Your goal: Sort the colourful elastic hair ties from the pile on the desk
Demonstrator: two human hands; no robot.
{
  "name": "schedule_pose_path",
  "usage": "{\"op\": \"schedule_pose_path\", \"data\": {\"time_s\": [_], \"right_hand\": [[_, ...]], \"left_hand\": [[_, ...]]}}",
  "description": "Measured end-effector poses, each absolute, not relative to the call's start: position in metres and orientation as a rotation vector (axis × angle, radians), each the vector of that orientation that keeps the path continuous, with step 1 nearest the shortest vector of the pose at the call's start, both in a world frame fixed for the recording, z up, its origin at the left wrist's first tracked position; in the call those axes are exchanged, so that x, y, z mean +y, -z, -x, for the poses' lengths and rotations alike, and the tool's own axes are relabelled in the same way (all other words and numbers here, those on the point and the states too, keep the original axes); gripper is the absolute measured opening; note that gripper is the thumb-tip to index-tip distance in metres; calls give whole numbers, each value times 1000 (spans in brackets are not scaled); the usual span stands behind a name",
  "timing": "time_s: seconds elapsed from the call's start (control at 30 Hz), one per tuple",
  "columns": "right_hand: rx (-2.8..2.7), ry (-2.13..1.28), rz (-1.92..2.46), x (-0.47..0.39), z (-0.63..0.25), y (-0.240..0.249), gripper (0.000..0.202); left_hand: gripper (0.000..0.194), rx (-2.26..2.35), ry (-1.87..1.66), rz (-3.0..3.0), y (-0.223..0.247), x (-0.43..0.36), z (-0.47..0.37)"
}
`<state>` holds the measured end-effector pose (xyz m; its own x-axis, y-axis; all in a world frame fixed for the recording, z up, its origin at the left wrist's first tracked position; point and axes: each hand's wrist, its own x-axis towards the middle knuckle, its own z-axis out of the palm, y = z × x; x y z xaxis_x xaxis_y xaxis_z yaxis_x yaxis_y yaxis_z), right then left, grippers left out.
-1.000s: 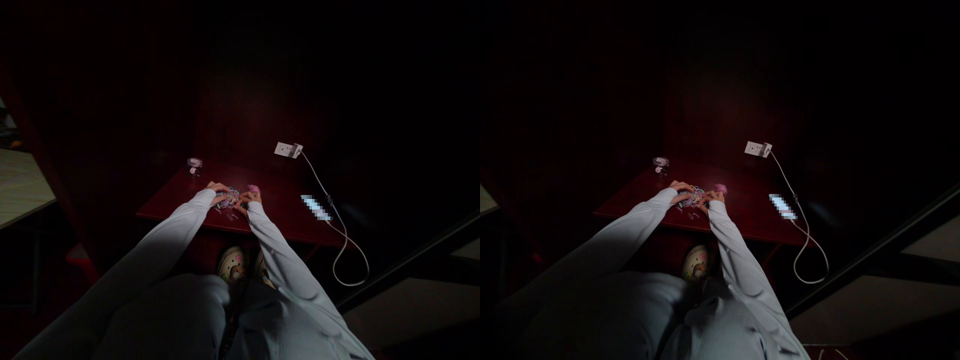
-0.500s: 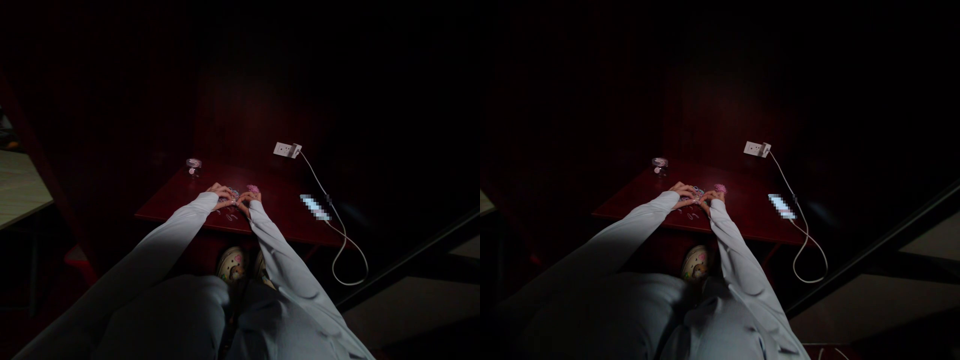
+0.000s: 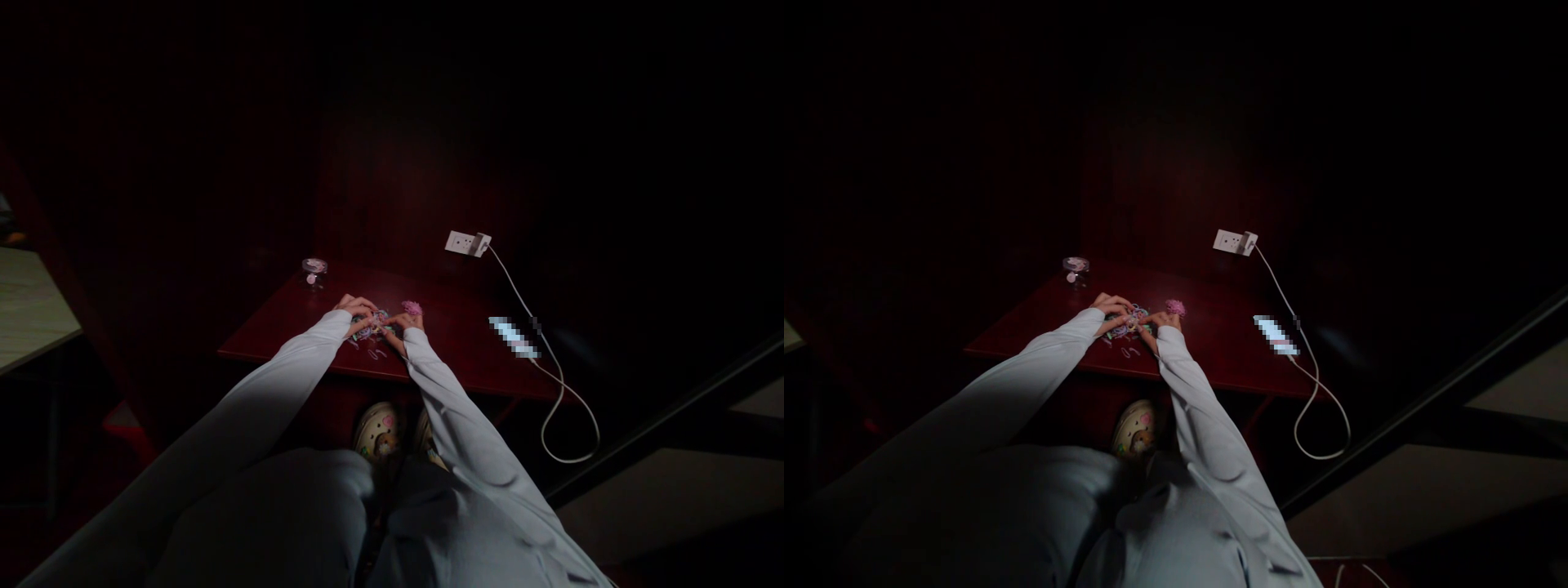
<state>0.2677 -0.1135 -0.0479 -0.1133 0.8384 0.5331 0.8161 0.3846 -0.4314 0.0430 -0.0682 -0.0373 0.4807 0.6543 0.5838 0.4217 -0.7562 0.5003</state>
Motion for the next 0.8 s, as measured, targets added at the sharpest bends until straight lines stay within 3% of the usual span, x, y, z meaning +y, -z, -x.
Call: {"op": "schedule_pose_path", "data": {"time_s": [0.3, 0.53, 0.8], "right_hand": [[-2071, 102, 1344, -135, -261, 26, 40], [-2197, 153, 1228, -146, -252, 19, 24], [-2161, 172, 1277, -146, -251, 19, 24]], "left_hand": [[16, 989, -1098, -2534, 42, -66, -48], [7, 1015, -1092, -2568, 49, -58, -49], [10, 1009, -1120, -2524, 50, -56, -49]]}}
